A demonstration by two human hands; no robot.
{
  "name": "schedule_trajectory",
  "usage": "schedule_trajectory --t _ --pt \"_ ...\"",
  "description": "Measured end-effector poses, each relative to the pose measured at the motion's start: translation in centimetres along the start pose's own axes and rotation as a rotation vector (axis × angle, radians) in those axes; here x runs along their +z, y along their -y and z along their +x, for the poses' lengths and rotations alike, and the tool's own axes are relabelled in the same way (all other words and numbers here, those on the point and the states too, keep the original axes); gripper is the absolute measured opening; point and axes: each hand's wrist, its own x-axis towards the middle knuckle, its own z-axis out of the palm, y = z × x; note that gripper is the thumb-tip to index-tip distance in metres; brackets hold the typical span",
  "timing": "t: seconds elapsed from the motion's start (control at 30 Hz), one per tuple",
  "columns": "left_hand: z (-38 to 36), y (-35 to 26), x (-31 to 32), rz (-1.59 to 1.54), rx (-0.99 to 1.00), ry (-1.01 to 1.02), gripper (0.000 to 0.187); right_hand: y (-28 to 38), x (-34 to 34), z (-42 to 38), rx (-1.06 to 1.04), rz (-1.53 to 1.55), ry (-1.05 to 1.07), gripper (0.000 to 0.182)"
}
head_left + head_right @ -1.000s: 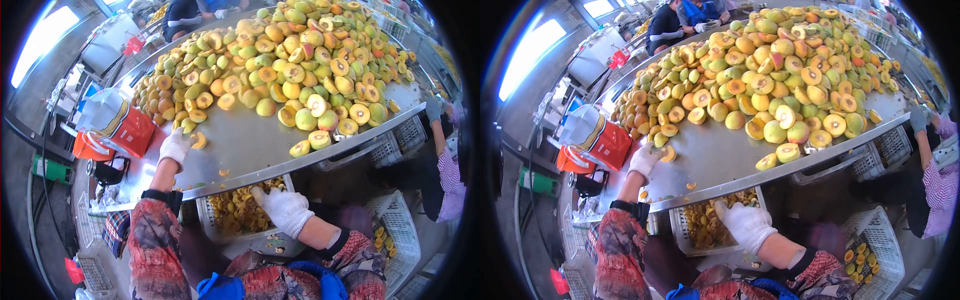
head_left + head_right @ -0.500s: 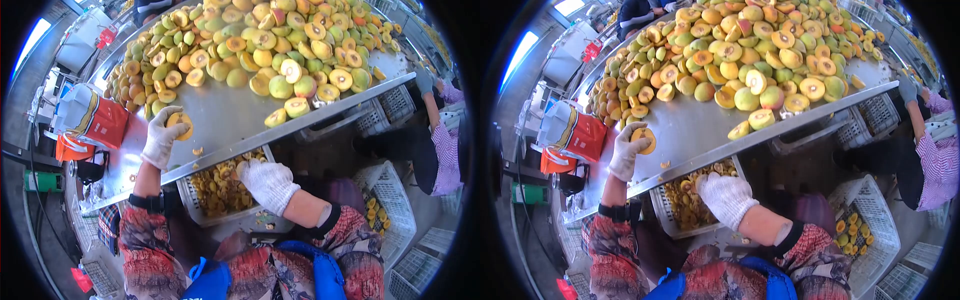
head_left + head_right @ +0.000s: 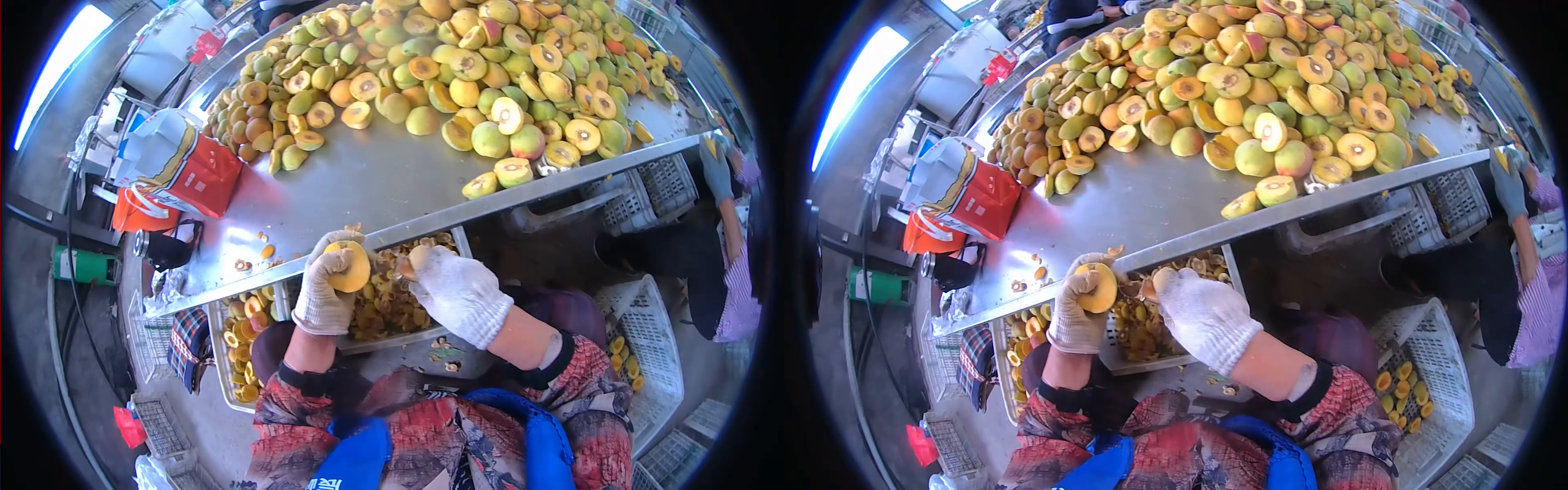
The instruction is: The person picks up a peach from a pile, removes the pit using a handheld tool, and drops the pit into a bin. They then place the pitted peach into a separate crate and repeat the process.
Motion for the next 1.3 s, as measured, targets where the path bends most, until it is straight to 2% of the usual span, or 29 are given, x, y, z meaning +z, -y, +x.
schedule_trajectory --t 0.03,0.13,0.17,0.3,0.4,0.43,0.53,0.57,0.67,0.77,0.9,1.0,1.1,1.2,1.23,1.3 --pt "-0.4 0.2 0.5 -0.058 0.001 -0.017 0.041 0.3 -0.3 0.1 0.053 0.084 0.015 0.027" --pt "-1.4 0.2 2.6 -0.069 0.062 -0.035 0.039 1.0 -0.7 -0.3 -0.113 0.257 -0.081 0.024" --pt "-1.4 0.8 2.3 -0.061 0.082 -0.018 0.05 1.4 -1.0 -0.4 -0.043 0.347 0.018 0.027" --pt "-1.3 1.8 1.7 -0.006 0.072 0.031 0.062 1.4 -1.2 -0.4 -0.082 0.425 -0.213 0.027" --pt "-1.3 2.3 2.4 0.023 0.064 0.046 0.065 1.0 -1.3 0.1 -0.132 0.37 -0.319 0.028" --pt "-1.3 2.4 2.8 0.025 0.044 0.047 0.066 1.3 -1.5 0.2 -0.102 0.364 -0.319 0.028" --pt "-1.2 2.9 4.2 0.042 0.02 0.026 0.07 1.1 -1.0 0.2 -0.2 0.238 -0.338 0.03" --pt "-1.2 3.3 4.7 0.054 0.037 0.0 0.071 1.2 -1.0 0.2 -0.186 0.155 -0.269 0.033" --pt "-0.9 3.8 4.7 0.071 0.058 -0.004 0.073 0.5 -0.4 0.0 -0.226 0.117 -0.291 0.034" --pt "-0.7 4.2 5.3 0.068 0.074 -0.004 0.071 0.6 -0.7 -0.3 -0.134 0.123 -0.252 0.034" --pt "-0.2 4.9 5.1 0.163 0.128 0.001 0.066 0.1 -0.5 -0.4 -0.147 0.151 -0.258 0.033" --pt "-0.3 5.0 5.4 0.104 0.13 0.011 0.064 0.1 0.0 -0.3 -0.179 0.121 -0.251 0.034" --pt "0.3 4.8 5.1 0.216 0.192 -0.123 0.058 0.4 -1.3 -0.5 -0.02 0.212 -0.167 0.032" --pt "0.4 2.7 4.9 0.074 0.184 -0.126 0.054 -0.2 -0.9 -0.9 -0.086 0.306 -0.268 0.024" --pt "0.2 2.1 5.2 0.04 0.147 -0.117 0.055 -0.2 -1.0 -1.1 -0.041 0.321 -0.154 0.027" --pt "0.1 2.1 5.0 0.034 0.147 -0.09 0.055 0.1 -0.7 -1.5 -0.06 0.323 -0.123 0.029"
